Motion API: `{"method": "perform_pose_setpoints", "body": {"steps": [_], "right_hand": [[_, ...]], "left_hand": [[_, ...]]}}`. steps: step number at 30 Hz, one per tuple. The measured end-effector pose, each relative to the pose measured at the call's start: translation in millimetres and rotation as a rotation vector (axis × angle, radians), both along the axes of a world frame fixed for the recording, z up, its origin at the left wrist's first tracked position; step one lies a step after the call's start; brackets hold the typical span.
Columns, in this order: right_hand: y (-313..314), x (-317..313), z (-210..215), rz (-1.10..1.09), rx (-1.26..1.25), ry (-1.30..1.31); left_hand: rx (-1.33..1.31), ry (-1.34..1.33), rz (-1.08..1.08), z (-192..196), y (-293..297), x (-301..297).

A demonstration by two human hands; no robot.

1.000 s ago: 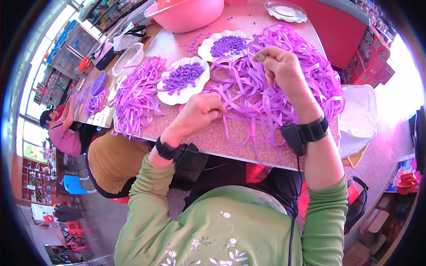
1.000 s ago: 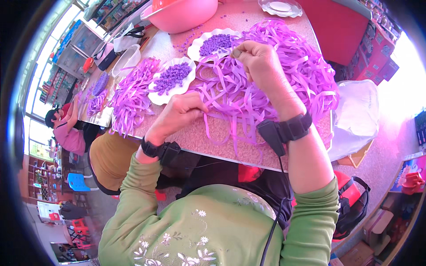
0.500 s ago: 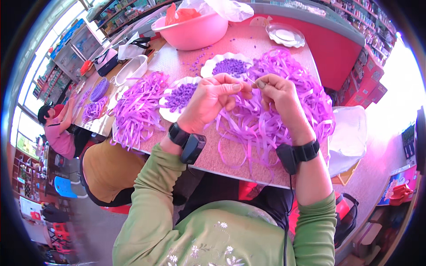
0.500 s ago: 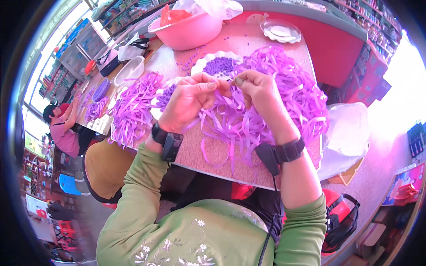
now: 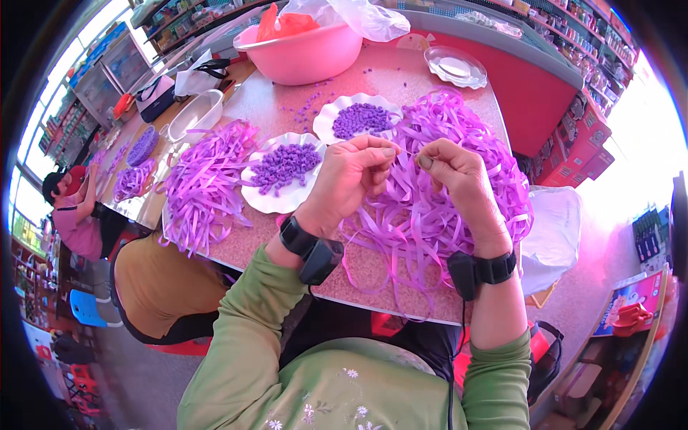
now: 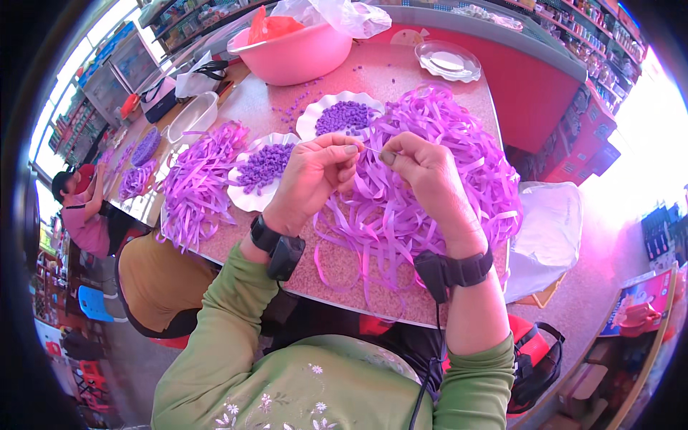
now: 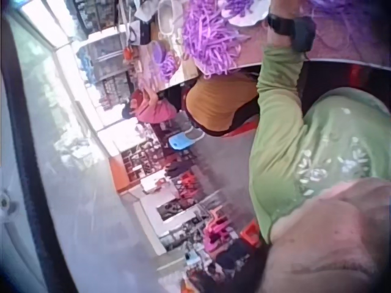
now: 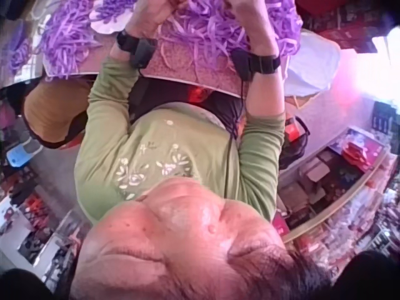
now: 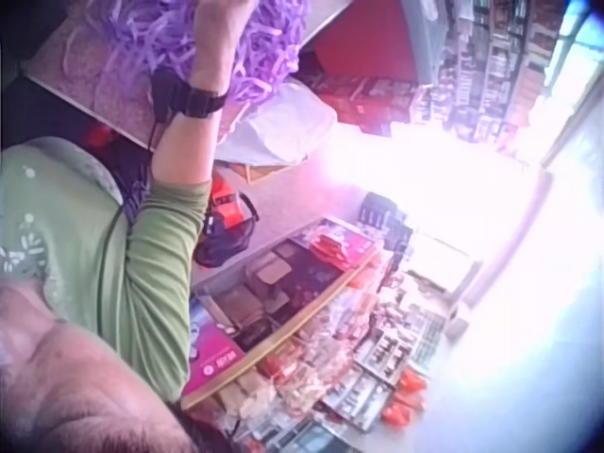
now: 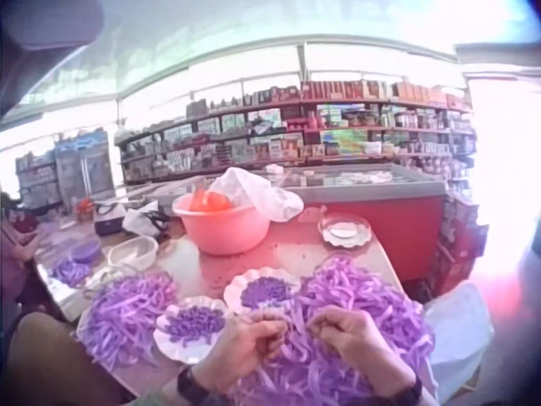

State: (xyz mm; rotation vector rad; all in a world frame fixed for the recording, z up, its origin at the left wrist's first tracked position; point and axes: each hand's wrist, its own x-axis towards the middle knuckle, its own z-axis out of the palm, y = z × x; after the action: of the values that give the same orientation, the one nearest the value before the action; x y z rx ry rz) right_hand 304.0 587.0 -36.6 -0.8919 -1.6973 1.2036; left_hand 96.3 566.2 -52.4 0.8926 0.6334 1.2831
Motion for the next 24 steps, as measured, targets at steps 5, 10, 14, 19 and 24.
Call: {"method": "perform_pose_setpoints", "body": {"steps": [5,10,14,19,24], "right_hand": [[1.8,-0.1,-3.3,-0.005,0.082,-0.054],[-1.7,-1.4,-1.1,0.003,0.079,-0.044],[-1.3,0.1,-1.6,0.004,0.093,-0.08],[-3.3,-0.1,0.2,-0.014,0.081,-0.074],[2.1,3.3,-2.1,-0.014,0.078,-0.081]], "left_hand": [[0.041,0.15,0.1,7.6,-7.3,3.0],[0.128,0.323,0.164,15.7,-14.3,6.6],[0.188,0.42,0.191,15.8,-17.7,8.4],[0.294,0.552,0.226,16.6,-19.7,10.0],[0.369,0.563,0.267,8.8,-14.8,11.4]]}}
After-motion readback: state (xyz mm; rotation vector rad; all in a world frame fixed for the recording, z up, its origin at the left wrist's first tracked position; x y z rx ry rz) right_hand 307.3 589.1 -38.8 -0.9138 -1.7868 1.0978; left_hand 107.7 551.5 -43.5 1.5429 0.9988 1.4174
